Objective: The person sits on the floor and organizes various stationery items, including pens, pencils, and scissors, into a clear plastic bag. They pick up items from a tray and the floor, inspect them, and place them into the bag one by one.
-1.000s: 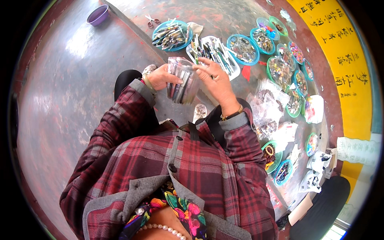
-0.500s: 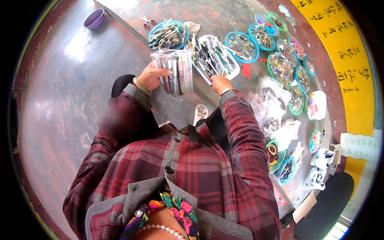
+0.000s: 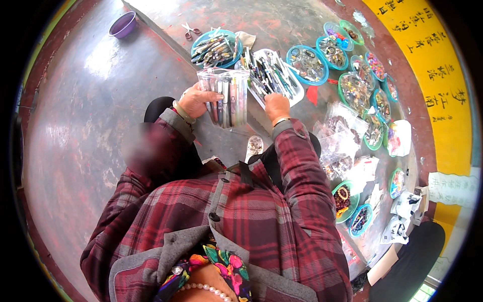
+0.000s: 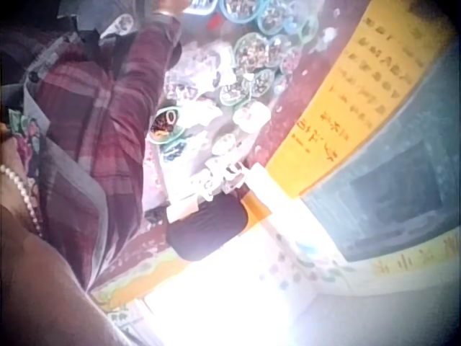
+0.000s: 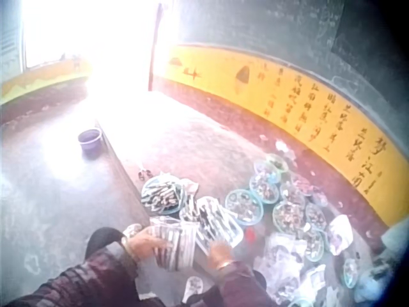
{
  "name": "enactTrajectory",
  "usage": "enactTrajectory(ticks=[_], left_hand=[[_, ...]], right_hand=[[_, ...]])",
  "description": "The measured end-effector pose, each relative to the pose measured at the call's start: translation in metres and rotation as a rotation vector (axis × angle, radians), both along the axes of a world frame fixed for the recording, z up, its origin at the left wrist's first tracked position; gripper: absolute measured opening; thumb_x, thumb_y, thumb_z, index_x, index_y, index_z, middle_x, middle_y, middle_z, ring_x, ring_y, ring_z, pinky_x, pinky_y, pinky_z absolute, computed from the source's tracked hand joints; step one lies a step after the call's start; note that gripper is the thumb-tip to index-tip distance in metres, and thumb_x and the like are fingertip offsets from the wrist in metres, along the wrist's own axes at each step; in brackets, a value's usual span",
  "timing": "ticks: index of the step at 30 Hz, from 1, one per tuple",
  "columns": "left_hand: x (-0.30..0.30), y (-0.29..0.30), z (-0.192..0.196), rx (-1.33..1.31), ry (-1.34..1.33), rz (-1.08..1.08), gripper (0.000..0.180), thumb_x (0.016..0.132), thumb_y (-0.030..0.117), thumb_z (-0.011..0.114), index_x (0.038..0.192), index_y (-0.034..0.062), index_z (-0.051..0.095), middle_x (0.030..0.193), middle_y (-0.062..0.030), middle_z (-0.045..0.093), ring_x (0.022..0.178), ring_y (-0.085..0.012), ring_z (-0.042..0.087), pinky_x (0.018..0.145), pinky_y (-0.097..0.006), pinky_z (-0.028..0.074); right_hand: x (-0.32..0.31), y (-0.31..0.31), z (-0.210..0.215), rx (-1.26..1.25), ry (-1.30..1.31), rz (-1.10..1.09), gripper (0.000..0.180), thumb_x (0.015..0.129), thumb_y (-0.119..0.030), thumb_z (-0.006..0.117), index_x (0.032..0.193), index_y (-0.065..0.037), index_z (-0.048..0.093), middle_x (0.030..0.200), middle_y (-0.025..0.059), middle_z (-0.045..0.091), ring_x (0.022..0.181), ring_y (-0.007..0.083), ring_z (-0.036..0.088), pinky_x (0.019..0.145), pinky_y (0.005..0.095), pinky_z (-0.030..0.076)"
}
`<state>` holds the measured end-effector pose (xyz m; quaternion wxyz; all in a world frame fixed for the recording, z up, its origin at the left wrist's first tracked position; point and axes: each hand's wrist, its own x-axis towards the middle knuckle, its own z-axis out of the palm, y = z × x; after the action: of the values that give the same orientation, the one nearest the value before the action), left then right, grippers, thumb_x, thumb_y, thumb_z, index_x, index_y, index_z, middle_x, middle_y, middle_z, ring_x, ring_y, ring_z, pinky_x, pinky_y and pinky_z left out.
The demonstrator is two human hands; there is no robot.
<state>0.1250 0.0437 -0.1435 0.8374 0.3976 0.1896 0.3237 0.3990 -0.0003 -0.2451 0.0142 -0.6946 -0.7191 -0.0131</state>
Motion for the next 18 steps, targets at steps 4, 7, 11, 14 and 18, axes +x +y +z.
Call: enactTrajectory(ticks=[4,7,11,14,18], left_hand=[[-0.003,-0.002,0.003,-0.003,-0.016,-0.007,0.040,0.072,-0.003,0.066,0.111,0.0035,0.059,0.100,-0.0029,0.064,0.092,-0.0134,0.058,0.083,-0.030,0.044],[-0.001,0.001,-0.005,0.016,-0.012,-0.024,0.040,0.072,-0.003,0.066,0.111,0.0026,0.059,0.101,-0.0039,0.064,0.093,-0.0143,0.058,0.085,-0.031,0.043],[-0.002,0.000,-0.004,0.012,-0.017,-0.021,0.037,0.073,-0.002,0.065,0.109,0.0020,0.060,0.101,-0.0045,0.064,0.093,-0.0149,0.058,0.086,-0.031,0.043],[-0.001,0.002,-0.009,0.011,-0.028,-0.027,0.036,0.073,-0.002,0.065,0.108,0.0023,0.060,0.100,-0.0041,0.064,0.092,-0.0147,0.059,0.084,-0.031,0.044],[-0.003,0.001,-0.006,0.003,0.015,-0.041,0.036,0.073,-0.002,0.066,0.108,0.0025,0.060,0.099,-0.0038,0.064,0.089,-0.0137,0.059,0.080,-0.029,0.045]], right_hand=[[0.011,-0.014,0.044,0.213,0.560,-0.154,0.012,0.081,-0.015,0.056,0.084,-0.007,0.064,0.082,0.0127,0.066,0.074,0.0275,0.064,0.065,0.0367,0.050],[0.030,-0.032,0.058,0.144,1.519,-0.406,0.014,0.088,-0.013,0.054,0.097,-0.005,0.060,0.089,0.0101,0.066,0.076,0.0203,0.064,0.066,0.0310,0.051],[0.035,-0.061,0.098,0.118,1.888,-0.407,0.022,0.092,-0.012,0.051,0.112,-0.004,0.053,0.096,0.0088,0.064,0.079,0.0142,0.062,0.066,0.0252,0.051],[0.038,-0.079,0.114,0.084,1.971,-0.351,0.026,0.091,-0.013,0.053,0.116,-0.003,0.052,0.094,0.0086,0.064,0.079,0.0125,0.062,0.066,0.0227,0.050],[0.009,-0.106,0.129,-0.157,1.909,-0.250,0.029,0.091,-0.013,0.054,0.118,-0.002,0.053,0.089,0.0080,0.064,0.079,0.0117,0.062,0.066,0.0216,0.050]])
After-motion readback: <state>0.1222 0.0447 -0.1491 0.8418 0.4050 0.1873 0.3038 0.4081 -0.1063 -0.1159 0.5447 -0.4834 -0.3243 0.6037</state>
